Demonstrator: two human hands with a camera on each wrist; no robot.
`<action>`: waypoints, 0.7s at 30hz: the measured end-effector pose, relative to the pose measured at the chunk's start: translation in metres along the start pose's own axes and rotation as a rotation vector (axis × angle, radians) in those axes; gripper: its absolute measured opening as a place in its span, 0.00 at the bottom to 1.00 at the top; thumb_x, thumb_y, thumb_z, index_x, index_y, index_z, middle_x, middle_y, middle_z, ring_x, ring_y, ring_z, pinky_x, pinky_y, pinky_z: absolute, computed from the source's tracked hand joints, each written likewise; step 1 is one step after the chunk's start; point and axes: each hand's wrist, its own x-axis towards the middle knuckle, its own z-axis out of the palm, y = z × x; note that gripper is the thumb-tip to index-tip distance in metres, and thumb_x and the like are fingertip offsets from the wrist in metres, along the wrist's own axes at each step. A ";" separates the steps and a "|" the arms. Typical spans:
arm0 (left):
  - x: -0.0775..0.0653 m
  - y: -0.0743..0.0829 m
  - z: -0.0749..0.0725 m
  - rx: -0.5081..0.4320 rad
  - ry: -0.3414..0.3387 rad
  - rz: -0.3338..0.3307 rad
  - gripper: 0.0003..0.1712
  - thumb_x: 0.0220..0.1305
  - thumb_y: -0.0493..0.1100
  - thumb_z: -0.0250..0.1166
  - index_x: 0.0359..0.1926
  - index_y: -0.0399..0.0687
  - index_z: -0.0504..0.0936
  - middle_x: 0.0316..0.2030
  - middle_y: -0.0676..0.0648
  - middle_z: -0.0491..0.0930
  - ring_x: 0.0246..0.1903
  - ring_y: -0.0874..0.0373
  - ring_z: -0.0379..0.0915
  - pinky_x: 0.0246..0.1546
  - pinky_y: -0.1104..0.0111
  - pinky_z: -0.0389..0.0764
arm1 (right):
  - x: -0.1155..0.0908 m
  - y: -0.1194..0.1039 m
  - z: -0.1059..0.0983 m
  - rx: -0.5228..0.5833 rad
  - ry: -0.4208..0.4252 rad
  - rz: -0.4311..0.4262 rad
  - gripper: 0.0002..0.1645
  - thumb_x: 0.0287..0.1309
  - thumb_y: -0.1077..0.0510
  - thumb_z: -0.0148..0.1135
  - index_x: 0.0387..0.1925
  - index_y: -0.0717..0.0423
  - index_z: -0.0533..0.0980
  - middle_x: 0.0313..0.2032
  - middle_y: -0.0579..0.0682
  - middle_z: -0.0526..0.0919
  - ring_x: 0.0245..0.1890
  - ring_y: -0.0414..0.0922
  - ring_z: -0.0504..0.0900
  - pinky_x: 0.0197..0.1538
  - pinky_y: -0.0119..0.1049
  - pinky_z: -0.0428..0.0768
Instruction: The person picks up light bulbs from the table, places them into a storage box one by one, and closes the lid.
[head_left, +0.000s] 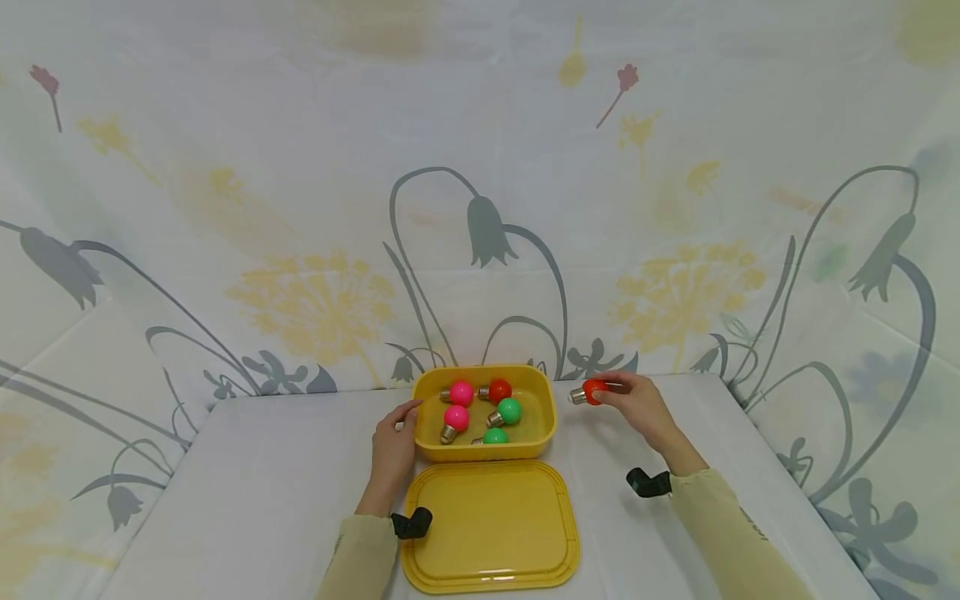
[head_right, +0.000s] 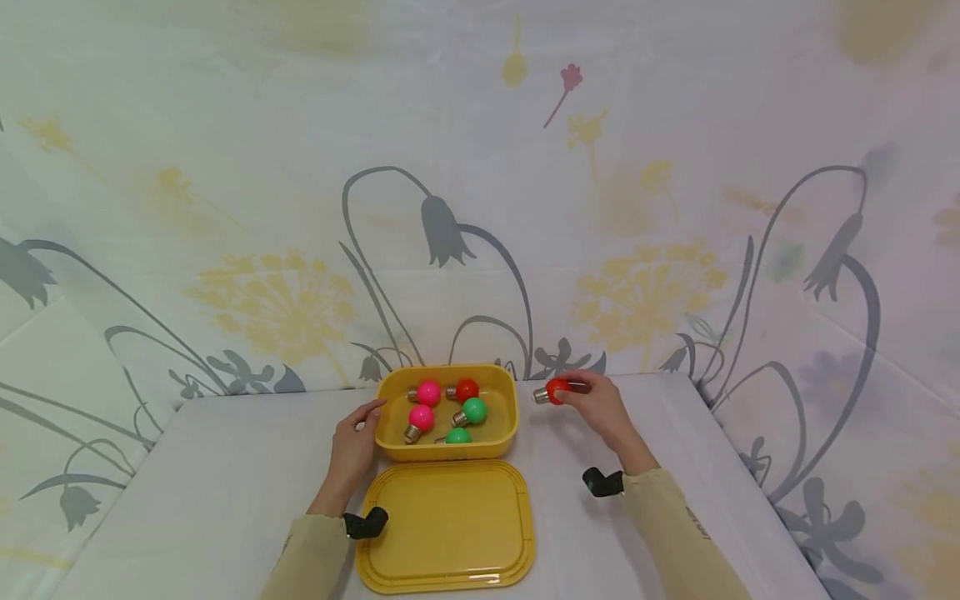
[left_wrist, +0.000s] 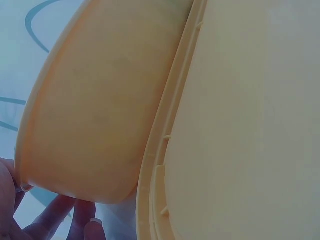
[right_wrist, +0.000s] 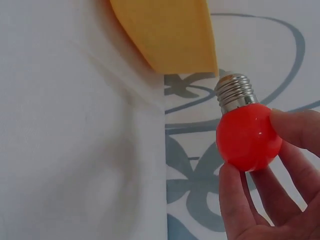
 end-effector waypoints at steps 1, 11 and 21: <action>0.000 0.000 0.000 0.001 0.000 -0.001 0.18 0.77 0.45 0.53 0.60 0.48 0.81 0.50 0.40 0.79 0.52 0.48 0.71 0.57 0.56 0.74 | 0.000 -0.001 0.001 0.003 -0.005 -0.005 0.24 0.64 0.57 0.65 0.60 0.63 0.76 0.57 0.63 0.78 0.54 0.58 0.78 0.58 0.51 0.75; -0.001 0.000 0.001 0.006 0.020 0.007 0.17 0.77 0.44 0.54 0.59 0.47 0.82 0.48 0.41 0.79 0.47 0.50 0.72 0.51 0.61 0.79 | -0.003 -0.018 0.009 0.032 -0.026 -0.064 0.23 0.63 0.57 0.67 0.58 0.62 0.78 0.55 0.61 0.81 0.56 0.59 0.78 0.58 0.51 0.75; -0.002 0.003 0.000 0.001 0.013 0.008 0.18 0.77 0.43 0.53 0.60 0.46 0.82 0.49 0.40 0.78 0.48 0.50 0.71 0.48 0.64 0.77 | -0.006 -0.033 0.016 0.018 -0.052 -0.133 0.22 0.62 0.57 0.68 0.55 0.61 0.80 0.52 0.58 0.82 0.58 0.60 0.77 0.58 0.55 0.74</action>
